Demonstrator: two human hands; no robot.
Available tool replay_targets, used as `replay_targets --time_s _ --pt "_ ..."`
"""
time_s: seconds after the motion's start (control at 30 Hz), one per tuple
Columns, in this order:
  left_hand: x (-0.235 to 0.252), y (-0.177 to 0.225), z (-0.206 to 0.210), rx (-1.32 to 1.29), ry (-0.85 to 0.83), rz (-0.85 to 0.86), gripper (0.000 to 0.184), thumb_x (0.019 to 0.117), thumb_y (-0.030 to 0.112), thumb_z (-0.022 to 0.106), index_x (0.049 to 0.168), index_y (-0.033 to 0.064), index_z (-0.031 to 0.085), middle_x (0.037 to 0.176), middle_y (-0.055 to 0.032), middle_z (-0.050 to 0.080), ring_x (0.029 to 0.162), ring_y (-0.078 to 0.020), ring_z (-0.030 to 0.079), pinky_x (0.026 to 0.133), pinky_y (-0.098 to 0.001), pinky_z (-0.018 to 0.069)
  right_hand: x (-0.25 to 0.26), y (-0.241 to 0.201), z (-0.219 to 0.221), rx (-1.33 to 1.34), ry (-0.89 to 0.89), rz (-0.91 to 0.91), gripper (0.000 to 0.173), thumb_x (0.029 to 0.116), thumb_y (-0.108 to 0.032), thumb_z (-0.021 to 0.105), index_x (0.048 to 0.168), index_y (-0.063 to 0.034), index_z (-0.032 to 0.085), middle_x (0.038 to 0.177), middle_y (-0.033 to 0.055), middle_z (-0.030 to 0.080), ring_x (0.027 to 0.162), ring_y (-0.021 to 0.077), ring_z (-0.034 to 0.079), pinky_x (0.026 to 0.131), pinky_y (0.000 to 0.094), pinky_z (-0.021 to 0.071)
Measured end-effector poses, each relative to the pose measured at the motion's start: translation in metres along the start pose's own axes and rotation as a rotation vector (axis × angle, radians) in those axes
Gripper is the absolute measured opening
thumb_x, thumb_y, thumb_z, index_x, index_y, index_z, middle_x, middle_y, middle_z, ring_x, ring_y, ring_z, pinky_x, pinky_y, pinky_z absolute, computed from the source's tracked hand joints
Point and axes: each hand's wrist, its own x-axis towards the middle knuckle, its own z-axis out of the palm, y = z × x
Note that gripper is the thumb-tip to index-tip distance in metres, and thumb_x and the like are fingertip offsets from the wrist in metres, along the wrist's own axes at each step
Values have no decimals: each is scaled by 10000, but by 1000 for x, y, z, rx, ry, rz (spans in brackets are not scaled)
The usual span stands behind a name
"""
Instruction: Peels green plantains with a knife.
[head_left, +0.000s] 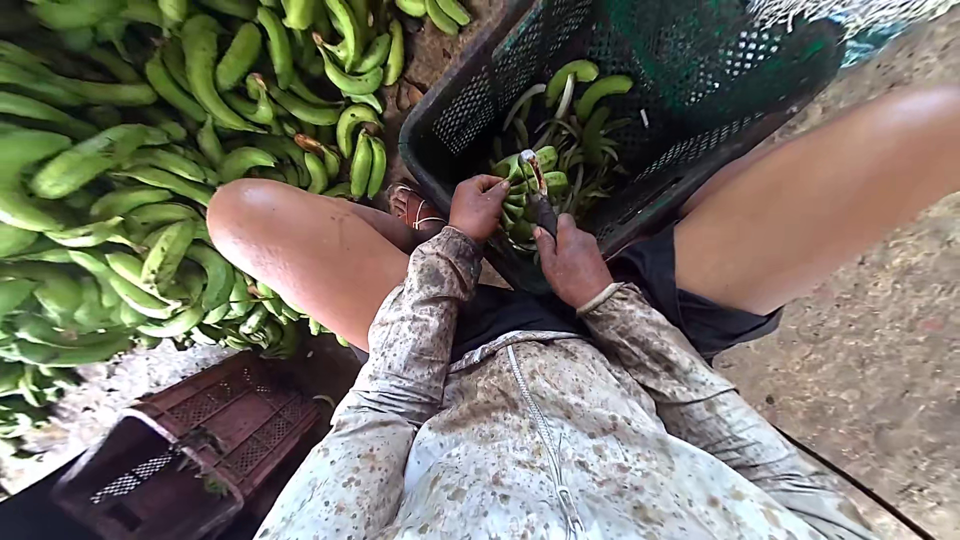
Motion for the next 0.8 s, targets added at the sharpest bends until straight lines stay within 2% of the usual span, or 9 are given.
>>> replay_targets --time_s 0.13,0.23,0.33,0.47,0.53,0.6,0.67,0.73,0.8 --pt "0 -5 3 101 -49 27 277 1056 229 548 1198 20 660 934 -107 675 645 -151 616 597 -327 549 17 4 0 -14 -6 12 453 1104 -395 419 1280 9 530 1019 241 683 976 418 701 838 616 550" --pt "1 -3 -4 66 -35 42 239 1041 197 584 1175 23 678 930 -97 684 640 -132 616 572 -302 538 7 3 -1 -30 -20 -3 443 1104 -403 420 1282 -12 528 989 222 689 942 405 707 818 605 558" --pt "3 1 -2 30 -56 42 250 1054 190 563 1204 17 662 955 -102 680 653 -135 618 580 -299 542 8 2 -5 -70 -17 9 440 1107 -398 412 1265 -3 526 984 232 688 942 417 709 810 609 556" --pt "-1 -4 -3 -55 -53 47 226 1055 178 551 1147 9 669 863 -80 676 590 -116 597 517 -266 516 16 4 -1 -68 -13 -11 452 1108 -409 404 1285 -7 509 1003 234 685 959 417 708 817 611 558" --pt "-1 -3 -8 -85 -36 23 229 1056 174 555 1156 5 673 863 -85 678 588 -118 596 508 -260 509 6 7 -4 -54 -42 -18 445 1107 -413 414 1260 -8 518 980 229 682 943 415 707 811 611 556" --pt "1 -3 -15 -74 -52 26 239 1060 178 549 1187 11 663 914 -96 687 654 -130 633 570 -277 545 -4 16 -10 36 -49 -31 413 1099 -404 454 1190 -15 559 910 201 657 865 376 683 775 591 542" --pt "-2 -3 -22 42 -99 84 252 1058 181 554 1217 18 662 995 -99 702 778 -131 671 701 -305 575 -13 25 -17 132 3 -51 384 1089 -395 491 1119 -26 594 830 148 625 768 300 645 722 532 520" --pt "-9 1 -28 267 -144 173 271 1059 200 548 1252 43 654 1105 -96 703 961 -136 680 899 -359 554 -15 27 -24 140 41 -72 375 1086 -381 496 1106 -23 608 813 137 627 746 283 645 710 514 521" --pt "-19 1 -30 480 -163 242 292 1059 218 541 1280 52 637 1174 -123 699 1073 -192 678 998 -435 520 -16 25 -30 101 0 -73 376 1086 -393 491 1077 -34 604 796 124 609 731 278 633 692 508 516"
